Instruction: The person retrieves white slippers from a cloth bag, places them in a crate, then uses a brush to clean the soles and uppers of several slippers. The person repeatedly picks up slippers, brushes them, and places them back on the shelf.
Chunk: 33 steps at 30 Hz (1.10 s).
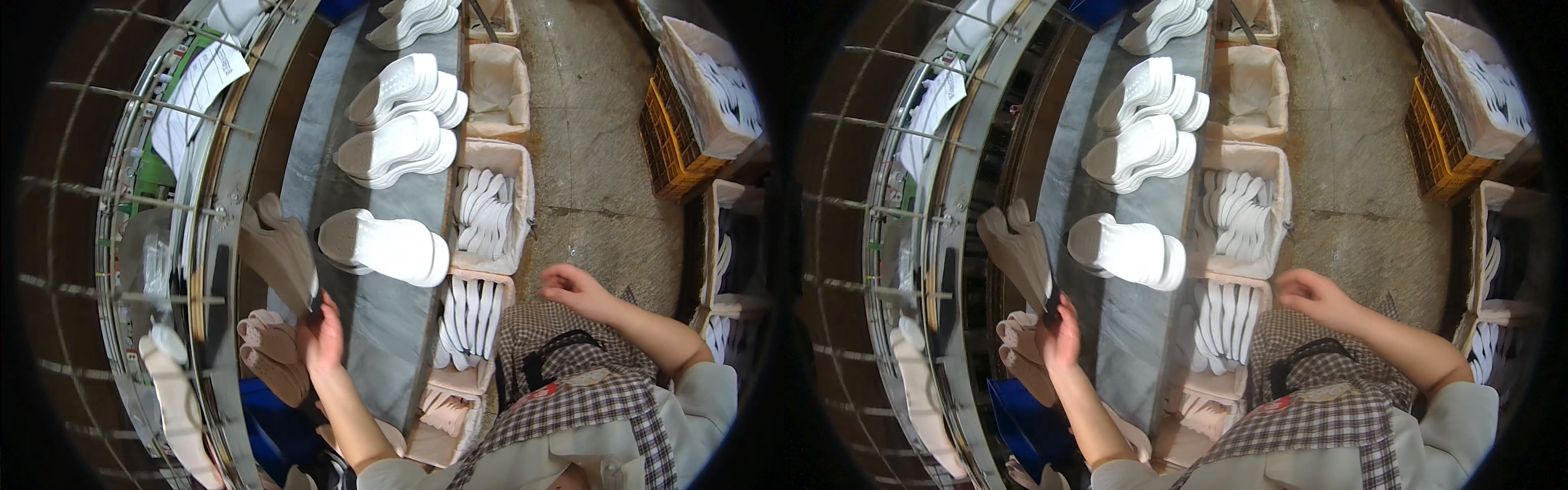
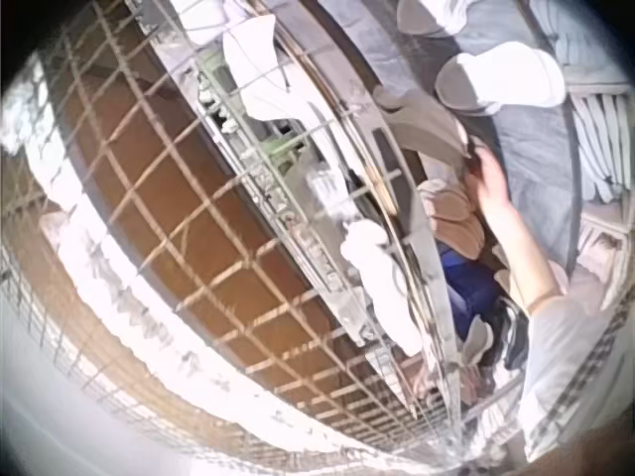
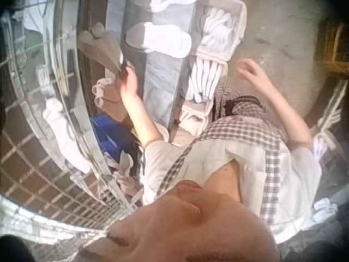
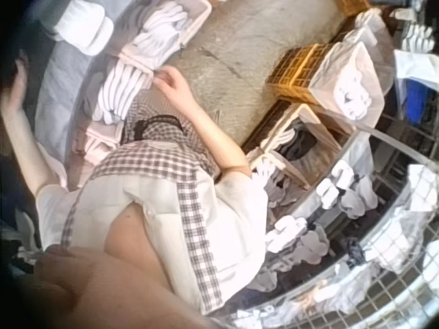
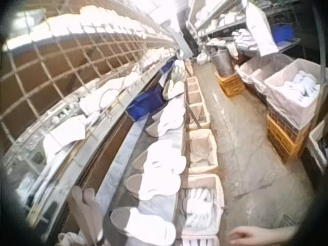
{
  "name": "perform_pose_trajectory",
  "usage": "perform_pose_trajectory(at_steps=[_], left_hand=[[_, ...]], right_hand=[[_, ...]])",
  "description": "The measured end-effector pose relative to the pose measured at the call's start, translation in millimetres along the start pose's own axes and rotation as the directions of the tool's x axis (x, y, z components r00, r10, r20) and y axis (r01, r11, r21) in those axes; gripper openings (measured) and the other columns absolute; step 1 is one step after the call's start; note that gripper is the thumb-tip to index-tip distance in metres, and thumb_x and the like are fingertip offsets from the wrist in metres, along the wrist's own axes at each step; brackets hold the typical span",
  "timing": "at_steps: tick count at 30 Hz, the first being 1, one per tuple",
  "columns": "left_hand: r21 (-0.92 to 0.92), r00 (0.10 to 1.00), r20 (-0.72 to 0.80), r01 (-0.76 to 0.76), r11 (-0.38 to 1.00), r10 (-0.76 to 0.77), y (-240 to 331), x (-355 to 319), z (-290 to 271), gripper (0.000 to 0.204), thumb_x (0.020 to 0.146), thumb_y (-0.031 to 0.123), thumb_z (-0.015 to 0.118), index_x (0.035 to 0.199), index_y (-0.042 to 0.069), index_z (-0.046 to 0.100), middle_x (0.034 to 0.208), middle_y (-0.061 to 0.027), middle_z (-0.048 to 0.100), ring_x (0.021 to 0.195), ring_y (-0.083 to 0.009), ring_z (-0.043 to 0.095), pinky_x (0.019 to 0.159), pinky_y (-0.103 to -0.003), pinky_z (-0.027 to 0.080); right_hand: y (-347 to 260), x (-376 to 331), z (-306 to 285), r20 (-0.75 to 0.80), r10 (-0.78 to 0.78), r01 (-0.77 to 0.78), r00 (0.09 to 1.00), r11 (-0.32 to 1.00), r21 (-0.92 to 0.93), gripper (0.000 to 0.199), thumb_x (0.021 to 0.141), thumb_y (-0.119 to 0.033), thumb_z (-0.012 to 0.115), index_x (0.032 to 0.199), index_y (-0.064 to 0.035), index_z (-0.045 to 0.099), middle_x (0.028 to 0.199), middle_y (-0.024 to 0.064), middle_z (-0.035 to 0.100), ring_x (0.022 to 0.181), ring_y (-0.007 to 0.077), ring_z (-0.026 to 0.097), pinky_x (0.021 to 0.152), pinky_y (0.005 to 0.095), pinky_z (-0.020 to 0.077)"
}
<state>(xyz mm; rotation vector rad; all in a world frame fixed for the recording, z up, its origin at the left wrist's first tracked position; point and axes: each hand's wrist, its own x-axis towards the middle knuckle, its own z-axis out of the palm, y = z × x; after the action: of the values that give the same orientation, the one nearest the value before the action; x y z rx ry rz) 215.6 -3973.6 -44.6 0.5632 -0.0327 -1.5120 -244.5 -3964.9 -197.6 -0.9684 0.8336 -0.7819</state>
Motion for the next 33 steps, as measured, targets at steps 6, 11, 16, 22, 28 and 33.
perform_pose_trajectory(at_steps=[6, 11, 16, 22, 28, 33], left_hand=[[0.386, 0.995, 0.095, -0.012, 0.922, -0.027, -209, -140, 41, 0.059, 0.078, -0.002, 0.06, 0.132, 0.003, 0.037, 0.121, -0.0186, 0.051, 0.099, -0.0315, 0.06, 0.07, -0.038, 0.055], [0.493, 0.965, -0.116, 0.261, 0.83, -0.235, -326, -185, 48, 0.079, 0.076, 0.005, 0.07, 0.141, 0.005, 0.025, 0.133, -0.0142, 0.044, 0.119, -0.0272, 0.047, 0.093, -0.043, 0.045], [0.905, 0.975, -0.057, 0.141, 0.401, -0.214, -340, -186, 53, 0.091, 0.075, 0.019, 0.076, 0.141, -0.004, 0.019, 0.138, -0.0173, 0.038, 0.127, -0.0275, 0.04, 0.105, -0.04, 0.034], [0.784, 0.993, 0.083, -0.114, 0.61, 0.078, -339, -145, 49, 0.066, 0.091, 0.015, 0.056, 0.142, -0.001, 0.018, 0.136, -0.0193, 0.04, 0.118, -0.0272, 0.048, 0.097, -0.037, 0.043], [0.643, 0.999, -0.032, -0.012, 0.766, 0.043, -339, -160, 25, 0.05, 0.089, 0.001, 0.048, 0.136, -0.001, 0.03, 0.127, -0.0196, 0.048, 0.111, -0.0296, 0.054, 0.095, -0.041, 0.046], [0.407, 0.988, 0.126, -0.13, 0.904, 0.085, -334, -184, -2, 0.054, 0.086, -0.001, 0.048, 0.137, 0.001, 0.031, 0.127, -0.0187, 0.049, 0.111, -0.0313, 0.055, 0.093, -0.042, 0.048]], right_hand=[[-71, -6, 26, 0.178, -0.213, 0.161, 0.961, 0.95, 0.268, 0.063, 0.094, -0.046, 0.043, 0.142, -0.0088, 0.025, 0.13, 0.0144, 0.05, 0.121, 0.0233, 0.047, 0.1, 0.0417, 0.0392], [-70, -45, 4, 0.367, -0.22, -0.207, 0.904, 0.527, 0.824, 0.064, 0.093, -0.051, 0.039, 0.138, -0.0062, 0.037, 0.127, 0.0136, 0.052, 0.113, 0.0224, 0.054, 0.097, 0.0355, 0.0448], [-53, -93, -23, 0.35, -0.119, -0.239, 0.929, 0.526, 0.816, 0.058, 0.089, -0.043, 0.043, 0.129, -0.0012, 0.047, 0.122, 0.0147, 0.056, 0.107, 0.0223, 0.058, 0.092, 0.0342, 0.0473], [-52, -126, -6, 0.412, 0.047, -0.371, 0.91, 0.536, 0.758, 0.062, 0.086, -0.048, 0.043, 0.128, -0.0029, 0.049, 0.12, 0.0153, 0.058, 0.108, 0.0244, 0.058, 0.094, 0.0351, 0.0461], [-43, -138, 19, 0.42, 0.041, -0.359, 0.907, 0.597, 0.717, 0.07, 0.086, -0.044, 0.044, 0.143, -0.0063, 0.028, 0.136, 0.015, 0.043, 0.121, 0.0266, 0.047, 0.101, 0.04, 0.0395], [-41, -143, 44, 0.391, -0.152, -0.172, 0.908, 0.715, 0.678, 0.078, 0.084, -0.032, 0.046, 0.148, -0.0099, 0.007, 0.145, 0.0135, 0.029, 0.131, 0.0259, 0.036, 0.108, 0.0386, 0.0309]])
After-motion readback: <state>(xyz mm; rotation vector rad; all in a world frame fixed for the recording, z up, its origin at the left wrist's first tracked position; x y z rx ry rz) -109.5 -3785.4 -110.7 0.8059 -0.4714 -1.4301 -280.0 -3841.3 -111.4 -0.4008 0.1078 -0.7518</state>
